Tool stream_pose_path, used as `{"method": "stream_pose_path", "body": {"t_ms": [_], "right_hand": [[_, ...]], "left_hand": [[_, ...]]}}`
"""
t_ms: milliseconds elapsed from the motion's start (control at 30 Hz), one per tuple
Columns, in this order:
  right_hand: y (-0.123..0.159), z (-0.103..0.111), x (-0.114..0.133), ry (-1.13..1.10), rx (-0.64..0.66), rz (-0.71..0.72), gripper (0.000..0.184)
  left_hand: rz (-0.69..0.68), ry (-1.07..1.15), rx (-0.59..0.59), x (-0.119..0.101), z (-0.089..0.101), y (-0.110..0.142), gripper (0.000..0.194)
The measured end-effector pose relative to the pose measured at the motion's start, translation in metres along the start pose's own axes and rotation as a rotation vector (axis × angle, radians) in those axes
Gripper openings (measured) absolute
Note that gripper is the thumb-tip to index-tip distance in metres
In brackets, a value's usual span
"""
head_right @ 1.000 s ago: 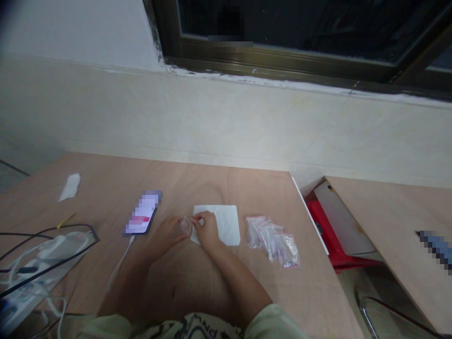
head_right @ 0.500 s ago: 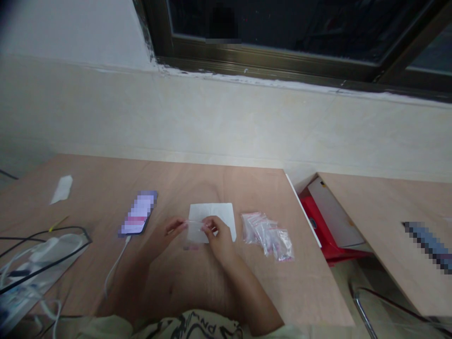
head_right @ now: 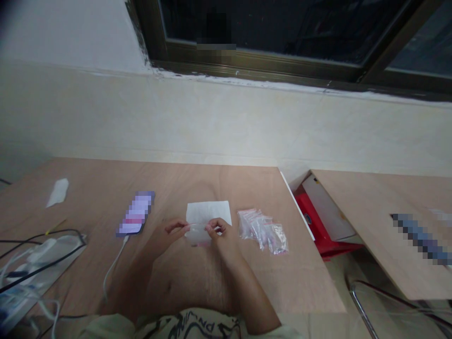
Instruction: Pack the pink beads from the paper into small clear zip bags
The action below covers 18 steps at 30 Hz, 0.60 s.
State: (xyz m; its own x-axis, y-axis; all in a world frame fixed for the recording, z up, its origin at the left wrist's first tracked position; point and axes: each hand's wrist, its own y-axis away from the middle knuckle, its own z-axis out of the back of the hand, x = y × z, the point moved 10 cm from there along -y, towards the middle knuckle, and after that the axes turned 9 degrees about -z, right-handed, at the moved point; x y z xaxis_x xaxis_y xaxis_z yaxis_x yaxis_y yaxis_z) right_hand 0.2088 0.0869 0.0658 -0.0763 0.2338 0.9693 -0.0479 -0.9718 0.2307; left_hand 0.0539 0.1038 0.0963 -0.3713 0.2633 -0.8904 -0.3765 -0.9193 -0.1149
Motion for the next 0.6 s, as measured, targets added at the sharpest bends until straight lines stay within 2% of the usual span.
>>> {"method": "stream_pose_path", "body": {"t_ms": [100,267,333,500,600], "right_hand": [[-0.002,-0.006,-0.002,0.006,0.042,-0.017,0.021],[-0.002,0.003,0.01,0.097,-0.075,0.059,0.018],[0.001,0.0,0.014,0.113,-0.087,0.069,0.017],[0.007,-0.019,0.011,-0.022,0.04,-0.022,0.02],[0.01,-0.017,0.01,-0.028,0.03,-0.059,0.021]], "left_hand": [[-0.024,0.011,-0.019,-0.001,0.0,-0.003,0.021],[-0.025,0.07,0.084,0.001,-0.015,-0.003,0.019],[-0.055,0.033,0.082,-0.003,-0.016,-0.004,0.02],[-0.113,-0.072,0.042,-0.013,-0.014,-0.005,0.023],[-0.084,-0.063,0.072,-0.007,-0.019,0.0,0.024]]}}
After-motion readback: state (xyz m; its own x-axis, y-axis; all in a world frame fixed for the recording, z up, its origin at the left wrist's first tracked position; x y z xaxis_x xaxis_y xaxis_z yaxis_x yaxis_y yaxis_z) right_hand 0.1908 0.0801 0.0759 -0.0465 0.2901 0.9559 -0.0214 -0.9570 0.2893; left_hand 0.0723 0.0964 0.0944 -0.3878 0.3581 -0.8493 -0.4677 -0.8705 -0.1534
